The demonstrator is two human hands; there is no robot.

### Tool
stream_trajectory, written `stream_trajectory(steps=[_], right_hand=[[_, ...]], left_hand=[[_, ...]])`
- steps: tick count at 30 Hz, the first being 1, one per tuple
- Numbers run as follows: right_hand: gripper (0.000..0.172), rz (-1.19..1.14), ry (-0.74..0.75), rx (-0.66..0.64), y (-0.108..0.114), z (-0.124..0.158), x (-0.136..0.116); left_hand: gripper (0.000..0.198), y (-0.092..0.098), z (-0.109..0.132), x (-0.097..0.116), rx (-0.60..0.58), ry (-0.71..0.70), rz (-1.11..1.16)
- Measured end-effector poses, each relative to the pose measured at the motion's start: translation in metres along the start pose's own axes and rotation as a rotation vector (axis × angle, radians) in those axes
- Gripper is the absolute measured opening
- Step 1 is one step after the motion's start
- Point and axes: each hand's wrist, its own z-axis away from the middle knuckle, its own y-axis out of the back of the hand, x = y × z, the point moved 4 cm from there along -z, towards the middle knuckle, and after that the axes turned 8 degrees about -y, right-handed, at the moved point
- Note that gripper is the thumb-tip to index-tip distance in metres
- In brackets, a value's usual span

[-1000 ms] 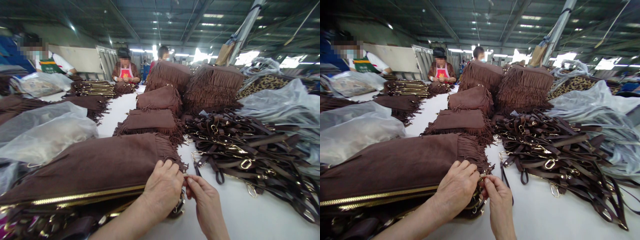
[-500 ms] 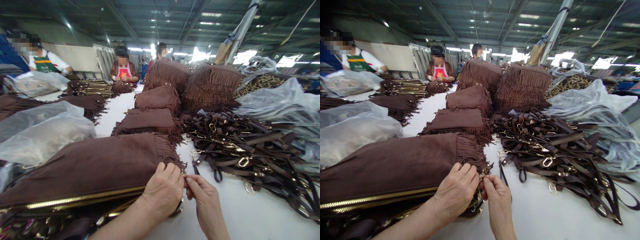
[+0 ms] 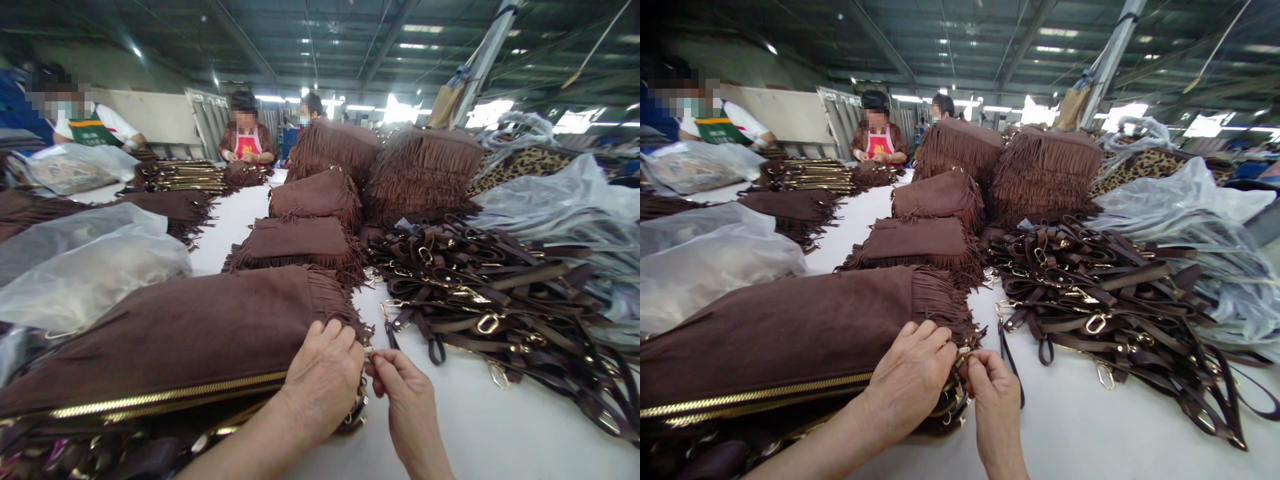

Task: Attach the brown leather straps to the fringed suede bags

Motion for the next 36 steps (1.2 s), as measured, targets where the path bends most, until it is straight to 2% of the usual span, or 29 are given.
stream_trajectory(steps=[4, 10, 18, 25, 29, 36], right_hand=[[0.033, 0.103, 0.123, 0.107, 0.005, 0.004, -0.006], [0.033, 0.136, 0.178, 0.070, 0.004, 0.003, -0.010], [0.036, 0.091, 0.122, 0.056, -0.001, 0.001, -0.009], [0.031, -0.242, -0.064, -0.085, -0.005, -0.008, -0.003], [0.034, -0.358, -0.155, -0.153, -0.008, -0.011, -0.002], [0.030, -0.399, -0.152, -0.199, -0.009, -0.012, -0.007]], left_hand=[[0.014, 0.004, -0.002, -0.003, -0.037, 0.039, 0.064], [0.016, 0.005, -0.004, -0.008, -0.035, 0.077, 0.136], [0.015, 0.002, -0.006, -0.009, -0.041, 0.092, 0.143], [0.020, 0.004, -0.008, -0.012, -0.078, 0.127, 0.179], [0.021, 0.006, -0.010, -0.014, -0.096, 0.148, 0.216], [0.022, 0.006, -0.011, -0.014, -0.089, 0.132, 0.212]])
